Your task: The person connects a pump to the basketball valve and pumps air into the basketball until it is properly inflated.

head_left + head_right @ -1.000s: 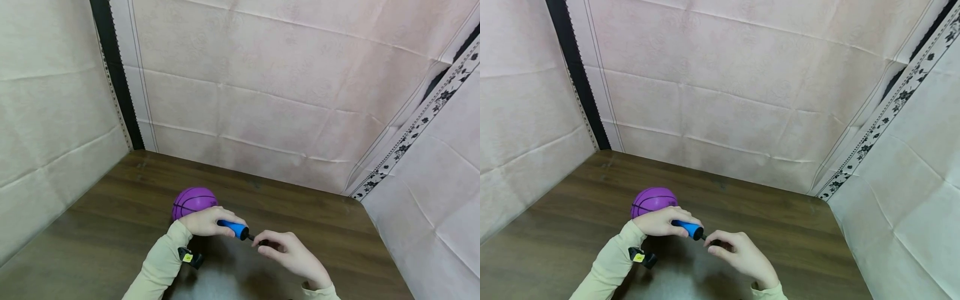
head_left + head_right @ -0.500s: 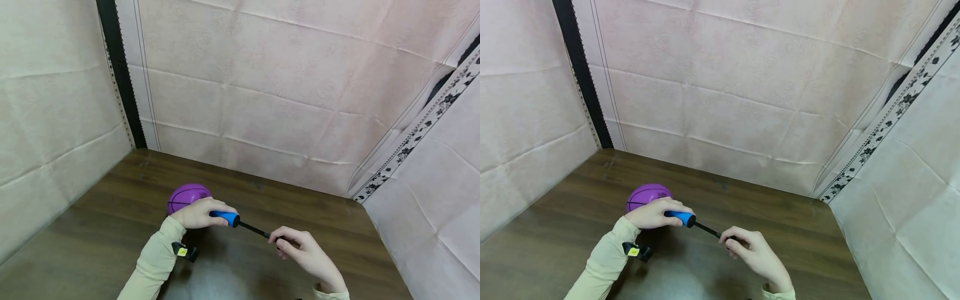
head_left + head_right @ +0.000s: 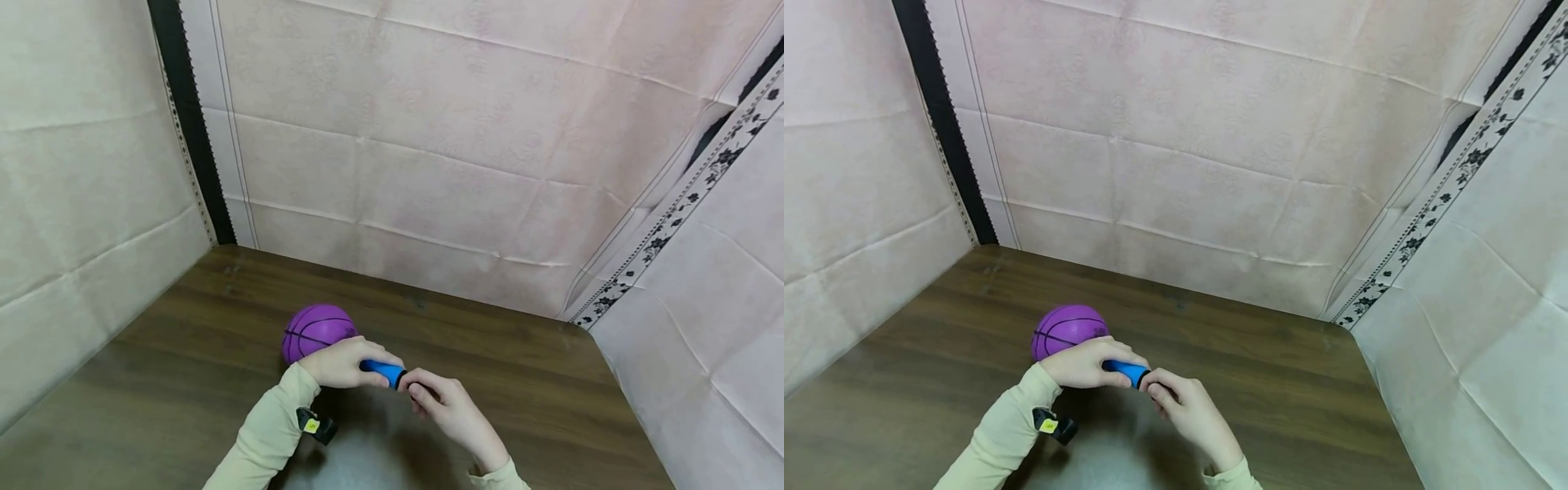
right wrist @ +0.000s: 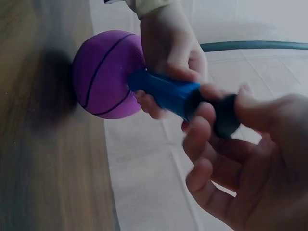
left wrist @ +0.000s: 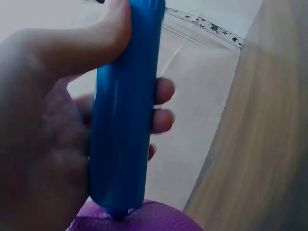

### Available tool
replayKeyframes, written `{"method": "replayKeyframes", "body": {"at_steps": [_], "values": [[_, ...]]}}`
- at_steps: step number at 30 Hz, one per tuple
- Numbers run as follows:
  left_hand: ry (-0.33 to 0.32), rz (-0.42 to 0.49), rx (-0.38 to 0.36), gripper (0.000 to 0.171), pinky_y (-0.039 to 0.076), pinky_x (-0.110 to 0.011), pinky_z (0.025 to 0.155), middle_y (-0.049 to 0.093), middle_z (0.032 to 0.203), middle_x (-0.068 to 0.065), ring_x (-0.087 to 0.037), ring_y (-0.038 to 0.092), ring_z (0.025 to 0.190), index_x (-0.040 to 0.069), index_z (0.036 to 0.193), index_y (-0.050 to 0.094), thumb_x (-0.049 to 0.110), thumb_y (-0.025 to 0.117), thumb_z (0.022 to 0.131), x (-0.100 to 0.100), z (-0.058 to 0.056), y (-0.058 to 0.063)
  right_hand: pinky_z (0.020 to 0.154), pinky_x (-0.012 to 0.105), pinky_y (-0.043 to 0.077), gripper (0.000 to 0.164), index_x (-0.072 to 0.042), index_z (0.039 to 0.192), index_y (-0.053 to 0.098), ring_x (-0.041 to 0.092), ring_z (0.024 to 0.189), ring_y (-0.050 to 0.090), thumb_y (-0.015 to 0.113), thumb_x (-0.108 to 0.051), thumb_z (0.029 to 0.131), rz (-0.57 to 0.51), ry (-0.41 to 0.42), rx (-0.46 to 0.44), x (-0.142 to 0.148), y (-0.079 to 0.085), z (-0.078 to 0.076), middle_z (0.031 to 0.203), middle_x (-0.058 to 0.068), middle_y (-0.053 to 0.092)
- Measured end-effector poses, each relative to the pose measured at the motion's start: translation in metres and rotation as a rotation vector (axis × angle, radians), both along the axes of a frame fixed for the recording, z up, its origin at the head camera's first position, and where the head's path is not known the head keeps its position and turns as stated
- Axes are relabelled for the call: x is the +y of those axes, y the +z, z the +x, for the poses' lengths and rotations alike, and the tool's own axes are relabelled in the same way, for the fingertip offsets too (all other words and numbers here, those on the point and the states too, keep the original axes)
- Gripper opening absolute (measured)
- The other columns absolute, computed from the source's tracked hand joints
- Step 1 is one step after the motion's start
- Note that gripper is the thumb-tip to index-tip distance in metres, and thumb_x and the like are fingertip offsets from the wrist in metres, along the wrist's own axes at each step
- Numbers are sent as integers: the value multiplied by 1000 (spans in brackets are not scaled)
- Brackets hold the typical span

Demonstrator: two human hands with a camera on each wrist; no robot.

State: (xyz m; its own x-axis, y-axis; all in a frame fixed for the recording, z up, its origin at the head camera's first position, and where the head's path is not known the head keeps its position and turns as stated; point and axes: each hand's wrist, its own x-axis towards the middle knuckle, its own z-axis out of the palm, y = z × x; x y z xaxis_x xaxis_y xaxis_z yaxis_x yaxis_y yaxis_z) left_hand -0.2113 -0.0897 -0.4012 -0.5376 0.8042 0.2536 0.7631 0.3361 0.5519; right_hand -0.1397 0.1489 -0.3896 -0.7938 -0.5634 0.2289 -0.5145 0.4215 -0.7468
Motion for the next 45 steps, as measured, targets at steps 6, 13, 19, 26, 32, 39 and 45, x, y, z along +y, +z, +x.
{"method": "replayKeyframes", "body": {"at_steps": [6,13,19,26,32,39,45], "values": [[-61,-10,-15,32,39,-27,88,69,112,9,-1,56,94,27,123,65,35,63,93,-7,-1,1,62,19,46,14,-20,103,63,15,63,54,51,-26,101,25,119,-15,3,5,0,70,8,58],[-62,15,-11,34,39,-27,88,68,113,7,-3,56,97,26,126,63,36,62,94,-8,-3,1,64,21,49,12,-22,107,63,5,64,53,53,-19,100,49,175,51,14,15,1,73,4,60],[13,57,48,36,41,-28,84,69,107,5,-5,55,92,23,128,63,35,62,94,-22,-9,6,62,25,52,18,-19,106,64,9,65,57,52,-7,99,-20,158,39,39,30,7,76,4,60],[110,60,64,34,43,-27,79,68,103,4,-10,52,90,23,126,64,31,65,93,-31,-13,11,57,26,50,21,-17,105,64,10,63,56,51,-1,98,-78,107,66,48,34,10,74,5,59],[112,18,133,35,43,-28,84,70,105,3,-8,57,90,22,125,65,33,65,92,-15,-5,5,53,26,47,14,-15,101,63,15,58,52,49,-13,101,-108,21,5,24,16,5,67,8,54],[72,53,193,32,42,-25,82,70,101,6,-4,57,86,24,121,67,34,66,91,1,0,-6,55,23,46,16,-14,101,62,11,58,52,49,-21,102,-79,-74,5,-3,-4,1,68,9,55],[19,108,112,34,42,-26,85,70,105,7,-2,57,91,24,124,65,32,66,91,2,-3,-6,56,25,47,14,-14,100,65,20,61,55,53,-21,100,-98,-67,-8,1,2,0,68,10,57]]}}
